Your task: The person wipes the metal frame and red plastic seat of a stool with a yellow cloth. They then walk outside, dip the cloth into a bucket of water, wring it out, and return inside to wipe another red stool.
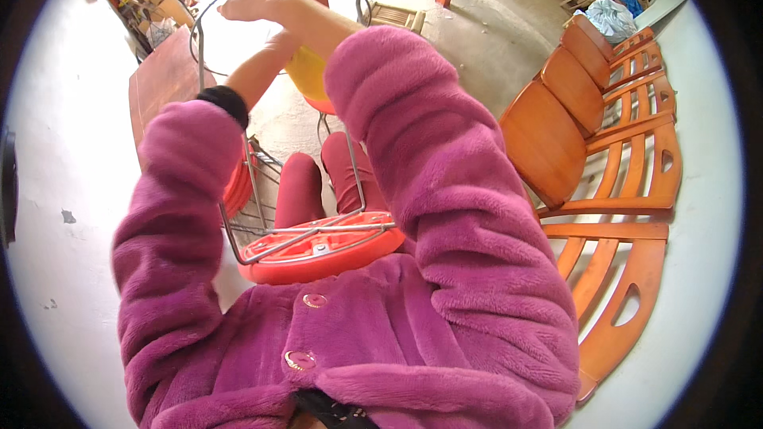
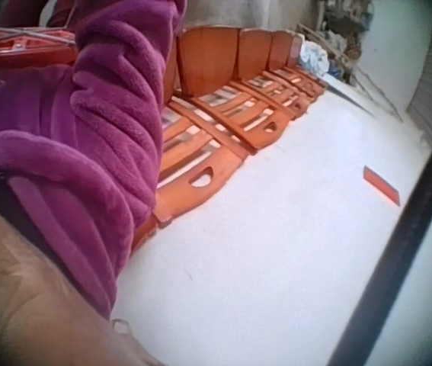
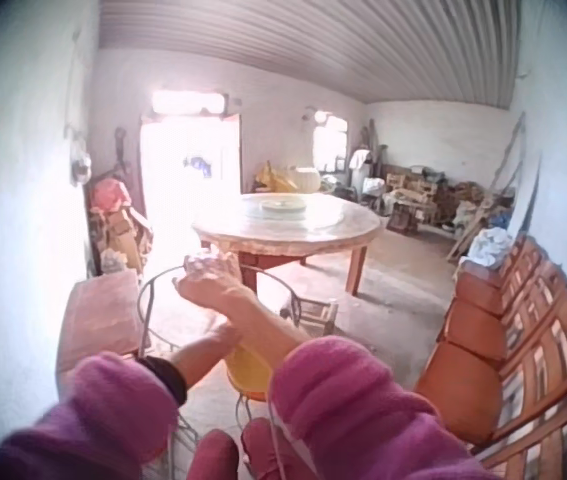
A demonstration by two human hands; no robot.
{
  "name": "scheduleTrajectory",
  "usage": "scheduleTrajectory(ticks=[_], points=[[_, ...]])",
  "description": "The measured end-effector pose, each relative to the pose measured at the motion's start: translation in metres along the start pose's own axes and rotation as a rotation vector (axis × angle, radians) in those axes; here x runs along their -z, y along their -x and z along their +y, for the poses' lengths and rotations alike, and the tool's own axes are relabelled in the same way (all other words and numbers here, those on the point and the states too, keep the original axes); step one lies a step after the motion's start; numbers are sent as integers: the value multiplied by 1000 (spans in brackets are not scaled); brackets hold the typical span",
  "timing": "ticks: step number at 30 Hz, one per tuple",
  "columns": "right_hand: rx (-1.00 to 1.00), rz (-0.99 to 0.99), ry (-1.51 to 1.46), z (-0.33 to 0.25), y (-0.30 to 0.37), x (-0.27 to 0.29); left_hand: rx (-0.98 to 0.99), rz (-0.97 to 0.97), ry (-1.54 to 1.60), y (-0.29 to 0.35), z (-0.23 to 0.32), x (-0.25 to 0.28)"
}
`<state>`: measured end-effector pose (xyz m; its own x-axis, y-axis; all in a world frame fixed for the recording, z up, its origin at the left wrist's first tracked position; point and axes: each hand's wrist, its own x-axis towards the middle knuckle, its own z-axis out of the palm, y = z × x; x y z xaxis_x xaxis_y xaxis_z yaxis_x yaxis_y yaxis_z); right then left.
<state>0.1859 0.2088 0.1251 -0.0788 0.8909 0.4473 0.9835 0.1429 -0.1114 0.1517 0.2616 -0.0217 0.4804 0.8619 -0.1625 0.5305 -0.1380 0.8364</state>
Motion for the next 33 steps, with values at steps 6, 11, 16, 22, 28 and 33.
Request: scheduleTrajectory(ticks=[6,11,16,22,28,33], points=[[-9,-25,-41,-12,15,21,11,53,-410,-66,-30,-51],[20,90,-89,-19,23,27,-54,-75,-709,-67,-61,-107],[39,151,-85,-18,30,21,-114,-182,-890,-56,-94,-119],[17,151,-26,-15,25,8,-228,-323,-1078,-20,-108,-123],[0,153,80,-5,11,-20,-451,-692,-1293,56,-112,-151],[28,52,25,9,6,-28,-703,-1337,-1335,152,-56,-156]])
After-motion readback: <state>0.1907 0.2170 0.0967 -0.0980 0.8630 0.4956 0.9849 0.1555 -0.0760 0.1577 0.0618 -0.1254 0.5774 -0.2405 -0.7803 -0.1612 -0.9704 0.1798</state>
